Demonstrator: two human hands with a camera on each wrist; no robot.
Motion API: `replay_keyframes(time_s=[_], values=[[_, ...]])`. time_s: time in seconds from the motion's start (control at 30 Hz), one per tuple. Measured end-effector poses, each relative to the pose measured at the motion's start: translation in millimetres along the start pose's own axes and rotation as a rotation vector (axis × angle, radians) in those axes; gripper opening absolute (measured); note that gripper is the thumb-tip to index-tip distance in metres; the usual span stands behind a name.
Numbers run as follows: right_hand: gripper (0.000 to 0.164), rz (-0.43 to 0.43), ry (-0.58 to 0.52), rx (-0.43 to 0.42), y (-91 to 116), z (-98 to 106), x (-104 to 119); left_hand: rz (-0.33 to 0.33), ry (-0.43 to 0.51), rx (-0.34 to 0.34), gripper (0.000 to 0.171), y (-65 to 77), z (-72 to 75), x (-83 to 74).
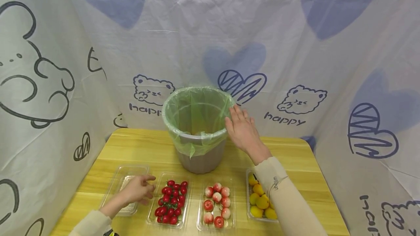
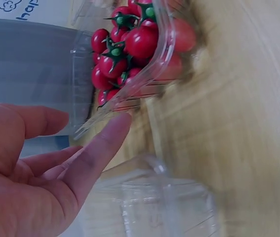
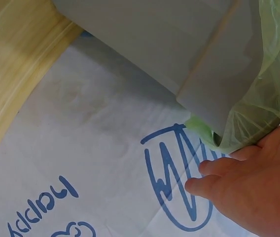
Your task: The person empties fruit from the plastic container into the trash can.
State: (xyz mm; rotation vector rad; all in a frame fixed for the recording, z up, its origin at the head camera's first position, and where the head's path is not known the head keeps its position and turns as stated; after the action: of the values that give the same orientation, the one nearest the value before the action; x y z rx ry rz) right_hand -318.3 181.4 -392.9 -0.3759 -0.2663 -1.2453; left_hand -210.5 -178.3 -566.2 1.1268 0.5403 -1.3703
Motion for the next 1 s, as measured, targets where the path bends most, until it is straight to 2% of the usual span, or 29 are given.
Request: replay_keyframes(time_s=[0.23, 0.47, 0.67, 0.77, 1.0], values=[[0.068, -0.002, -0.014, -0.001, -0.1, -0.9, 1.6, 0.02, 0.026, -0.004, 0.052, -1.4, -6.6, 8.7], [0.068, 0.0, -0.017, -0.006, 0.0, -1.3, 1.0, -0.026, 0.032, 0.041, 0.051, -0.6, -13.9, 12.4], [0.067, 0.003, -0.016, -0.013, 0.6, -1.4, 0.6, -0.003, 0.069, 0.055, 0.05, 3.0, -18.7, 16.3], [0.067, 0.004, -0.02, -0.012, 0.5, -1.5, 0.4, 0.008, 0.094, 0.067, 0.046, 3.4, -20.7, 19.2], [0.068, 0.004, -0.023, -0.014, -0.1, -1.8, -0.9, -0.014, 0.093, 0.061, 0.031, 3.3, -22.0, 19.1]])
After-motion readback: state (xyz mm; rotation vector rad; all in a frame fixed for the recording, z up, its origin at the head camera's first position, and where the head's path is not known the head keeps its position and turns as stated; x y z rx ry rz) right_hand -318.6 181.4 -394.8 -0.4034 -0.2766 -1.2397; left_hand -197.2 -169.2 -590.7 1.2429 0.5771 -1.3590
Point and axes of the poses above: each hand's wrist, its own y-axis away from the middle knuckle, its own z-axis out of the back of the hand, x = y × z, the point moved 6 cm from there along -y, towards the middle knuckle, and after that the axes turned 2 degrees about y, right-handed, at the moved point
